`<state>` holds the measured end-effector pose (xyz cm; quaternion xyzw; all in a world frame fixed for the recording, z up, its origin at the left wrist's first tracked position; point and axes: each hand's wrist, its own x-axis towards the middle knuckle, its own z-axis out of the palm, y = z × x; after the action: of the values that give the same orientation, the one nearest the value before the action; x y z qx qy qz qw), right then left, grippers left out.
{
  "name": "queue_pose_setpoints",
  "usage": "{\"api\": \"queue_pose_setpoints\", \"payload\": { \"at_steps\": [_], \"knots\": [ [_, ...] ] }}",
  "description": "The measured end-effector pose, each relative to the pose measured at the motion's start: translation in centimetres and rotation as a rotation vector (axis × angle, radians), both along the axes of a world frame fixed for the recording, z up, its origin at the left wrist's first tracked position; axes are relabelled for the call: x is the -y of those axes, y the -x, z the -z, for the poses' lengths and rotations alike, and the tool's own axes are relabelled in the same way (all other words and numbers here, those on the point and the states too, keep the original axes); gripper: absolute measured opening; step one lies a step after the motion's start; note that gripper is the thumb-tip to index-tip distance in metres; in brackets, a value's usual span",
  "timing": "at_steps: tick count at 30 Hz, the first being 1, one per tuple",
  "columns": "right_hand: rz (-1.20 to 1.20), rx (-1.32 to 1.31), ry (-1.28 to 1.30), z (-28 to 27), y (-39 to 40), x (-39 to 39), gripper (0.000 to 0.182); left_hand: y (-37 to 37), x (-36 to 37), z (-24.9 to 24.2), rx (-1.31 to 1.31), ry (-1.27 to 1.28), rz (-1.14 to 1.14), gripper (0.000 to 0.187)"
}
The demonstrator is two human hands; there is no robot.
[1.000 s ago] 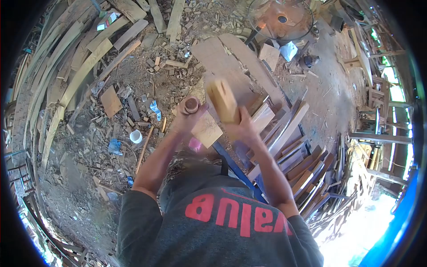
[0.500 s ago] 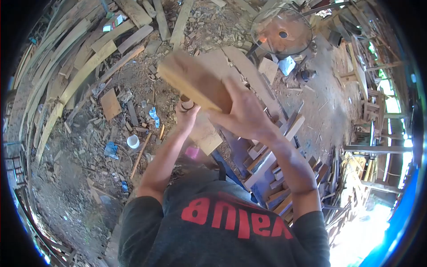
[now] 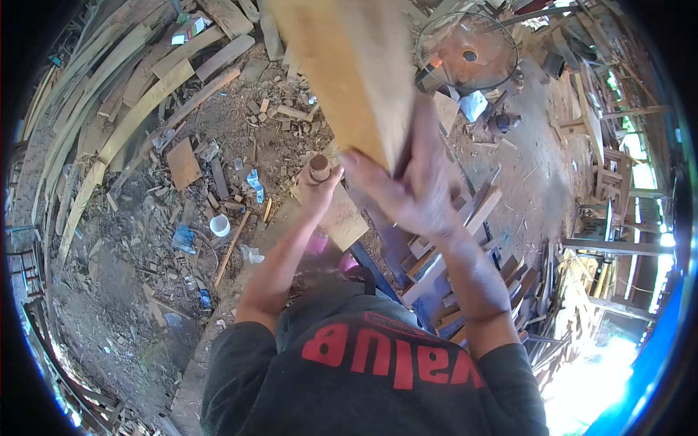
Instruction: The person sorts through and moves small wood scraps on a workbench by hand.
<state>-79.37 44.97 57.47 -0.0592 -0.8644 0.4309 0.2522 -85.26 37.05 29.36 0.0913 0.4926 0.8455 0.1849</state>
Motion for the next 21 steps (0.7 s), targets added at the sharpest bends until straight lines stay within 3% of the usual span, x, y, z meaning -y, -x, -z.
{"api": "queue_pose_setpoints", "payload": {
  "at_steps": [1,3,5,6,8,9,11,12,14,15,17,19,21],
  "knots": [
    [0.004,0.0,0.003,1.9,-0.6,-0.3,0.056,0.0,0.0,-0.6,0.012,0.019,-0.032,0.015],
    [-0.022,0.512,-0.246,6.2,-2.6,-1.1,0.058,-0.2,0.0,-0.3,0.024,0.037,-0.062,0.015],
    [-0.059,0.632,-0.199,12.5,-5.2,-3.2,0.059,-0.1,0.4,1.7,-0.097,0.08,0.091,0.016],
    [-0.061,0.622,-0.209,12.8,-5.9,-3.9,0.059,0.3,0.2,1.4,-0.107,0.073,0.084,0.016],
    [0.137,0.655,0.142,13.0,-8.1,-4.8,0.066,-0.4,0.2,0.3,-0.084,0.166,0.073,0.015],
    [0.139,0.653,0.135,15.2,-9.5,-5.1,0.066,-0.9,0.2,-0.2,-0.086,0.159,0.072,0.015],
    [0.329,0.551,0.466,21.6,-12.2,-5.7,0.07,-1.9,0.2,-1.4,-0.182,0.244,0.083,0.016],
    [0.33,0.537,0.474,23.0,-13.2,-5.5,0.07,-2.8,-0.2,-2.5,-0.085,0.385,0.075,0.018],
    [0.303,0.869,0.18,25.5,-14.4,-4.4,0.076,-4.5,0.0,-3.1,-0.163,0.423,0.158,0.02],
    [0.288,0.861,0.201,26.7,-14.7,-3.7,0.076,-5.3,0.3,-3.3,-0.219,0.458,0.24,0.023],
    [0.238,1.054,0.054,29.0,-15.5,-2.1,0.081,-7.4,0.3,-3.5,-0.342,0.484,0.185,0.024],
    [0.223,1.025,0.084,30.8,-16.3,-1.4,0.084,-8.8,0.5,-2.7,-0.694,0.484,0.16,0.025],
    [0.276,0.949,0.009,32.2,-16.8,-1.1,0.082,-10.0,0.4,-2.0,-0.865,0.511,0.2,0.025]
  ]
}}
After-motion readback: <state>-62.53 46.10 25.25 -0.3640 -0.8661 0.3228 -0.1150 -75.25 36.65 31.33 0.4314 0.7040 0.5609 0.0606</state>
